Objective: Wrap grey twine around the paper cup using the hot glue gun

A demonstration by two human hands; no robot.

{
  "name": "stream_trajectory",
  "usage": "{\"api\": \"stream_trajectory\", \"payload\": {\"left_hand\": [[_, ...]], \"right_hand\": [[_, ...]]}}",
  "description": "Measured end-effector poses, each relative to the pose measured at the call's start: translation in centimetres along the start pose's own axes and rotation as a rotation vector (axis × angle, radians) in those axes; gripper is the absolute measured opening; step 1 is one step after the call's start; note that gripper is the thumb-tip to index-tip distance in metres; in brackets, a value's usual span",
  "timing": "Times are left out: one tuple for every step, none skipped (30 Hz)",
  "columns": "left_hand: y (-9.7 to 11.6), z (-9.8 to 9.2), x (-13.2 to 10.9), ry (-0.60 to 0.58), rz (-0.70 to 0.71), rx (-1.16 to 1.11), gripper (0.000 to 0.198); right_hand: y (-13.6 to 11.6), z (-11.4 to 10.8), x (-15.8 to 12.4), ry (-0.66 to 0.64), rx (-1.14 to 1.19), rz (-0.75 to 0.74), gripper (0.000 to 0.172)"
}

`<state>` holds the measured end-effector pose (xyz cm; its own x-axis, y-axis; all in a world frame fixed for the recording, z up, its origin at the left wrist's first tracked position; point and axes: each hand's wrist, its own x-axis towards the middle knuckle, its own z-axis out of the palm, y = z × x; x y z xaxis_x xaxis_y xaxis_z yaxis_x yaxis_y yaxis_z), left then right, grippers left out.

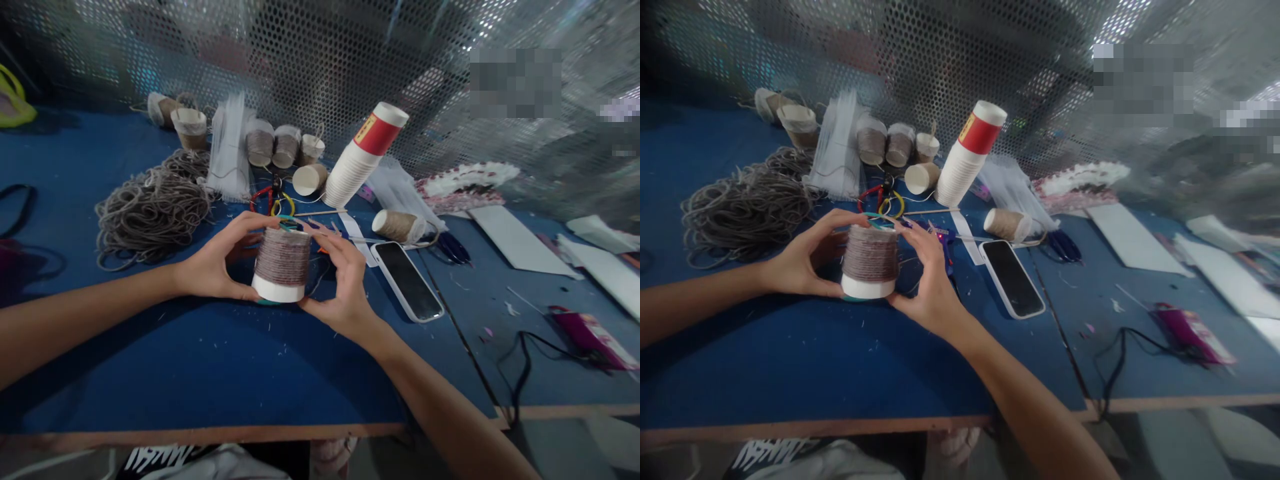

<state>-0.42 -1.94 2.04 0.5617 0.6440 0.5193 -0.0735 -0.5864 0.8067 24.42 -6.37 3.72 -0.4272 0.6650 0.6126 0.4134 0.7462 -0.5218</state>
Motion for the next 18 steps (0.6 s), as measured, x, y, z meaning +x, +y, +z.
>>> {"api": "stream_trajectory", "payload": {"left_hand": [[0.0, 0.0, 0.0, -0.004, 0.012, 0.012, 0.093], [0.1, 0.1, 0.0, -0.010, 0.023, 0.034, 0.093], [0.1, 0.1, 0.1, -0.021, 0.034, 0.062, 0.093], [0.2, 0.2, 0.1, -0.031, 0.047, 0.091, 0.093], [0.3, 0.3, 0.1, -0.041, 0.059, 0.118, 0.093], [0.3, 0.4, 0.1, -0.048, 0.064, 0.141, 0.092], [0.4, 0.4, 0.1, -0.049, 0.068, 0.155, 0.092], [0.3, 0.4, 0.0, -0.041, 0.067, 0.161, 0.091], [0.2, 0.5, 0.0, -0.024, 0.070, 0.160, 0.090], [0.1, 0.5, 0.0, 0.002, 0.075, 0.151, 0.088], [-0.1, 0.5, -0.1, 0.034, 0.082, 0.130, 0.087], [-0.3, 0.5, -0.1, 0.065, 0.089, 0.100, 0.087], [-0.5, 0.5, -0.2, 0.092, 0.094, 0.064, 0.087], [-0.6, 0.5, -0.2, 0.110, 0.095, 0.030, 0.087], [-0.8, 0.5, -0.2, 0.118, 0.096, 0.003, 0.087], [-0.9, 0.5, -0.1, 0.121, 0.094, -0.014, 0.087], [-0.9, 0.5, -0.1, 0.124, 0.095, -0.020, 0.085], [-1.0, 0.5, 0.0, 0.133, 0.100, -0.017, 0.083]], "right_hand": [[0.2, 0.0, 0.0, 0.015, 0.011, 0.000, 0.091], [0.4, 0.0, -0.1, 0.036, 0.023, -0.001, 0.087], [0.5, 0.0, -0.1, 0.057, 0.032, 0.000, 0.085], [0.5, 0.0, -0.1, 0.070, 0.037, 0.006, 0.083], [0.5, 0.1, -0.1, 0.072, 0.040, 0.016, 0.082], [0.3, 0.1, 0.0, 0.064, 0.040, 0.024, 0.081], [0.1, 0.1, 0.0, 0.050, 0.035, 0.028, 0.080], [-0.2, 0.1, 0.1, 0.040, 0.023, 0.023, 0.079], [-0.4, 0.0, 0.2, 0.037, 0.004, 0.011, 0.078], [-0.7, -0.1, 0.3, 0.039, -0.020, -0.009, 0.076], [-0.9, -0.2, 0.3, 0.047, -0.041, -0.036, 0.074], [-1.1, -0.3, 0.3, 0.064, -0.054, -0.059, 0.071], [-1.2, -0.4, 0.3, 0.084, -0.057, -0.068, 0.068], [-1.2, -0.4, 0.3, 0.105, -0.051, -0.069, 0.064], [-1.1, -0.4, 0.3, 0.121, -0.039, -0.056, 0.061], [-1.0, -0.4, 0.3, 0.133, -0.023, -0.035, 0.060], [-0.8, -0.3, 0.2, 0.139, -0.005, -0.007, 0.060], [-0.7, -0.2, 0.2, 0.135, 0.014, 0.022, 0.061]]}}
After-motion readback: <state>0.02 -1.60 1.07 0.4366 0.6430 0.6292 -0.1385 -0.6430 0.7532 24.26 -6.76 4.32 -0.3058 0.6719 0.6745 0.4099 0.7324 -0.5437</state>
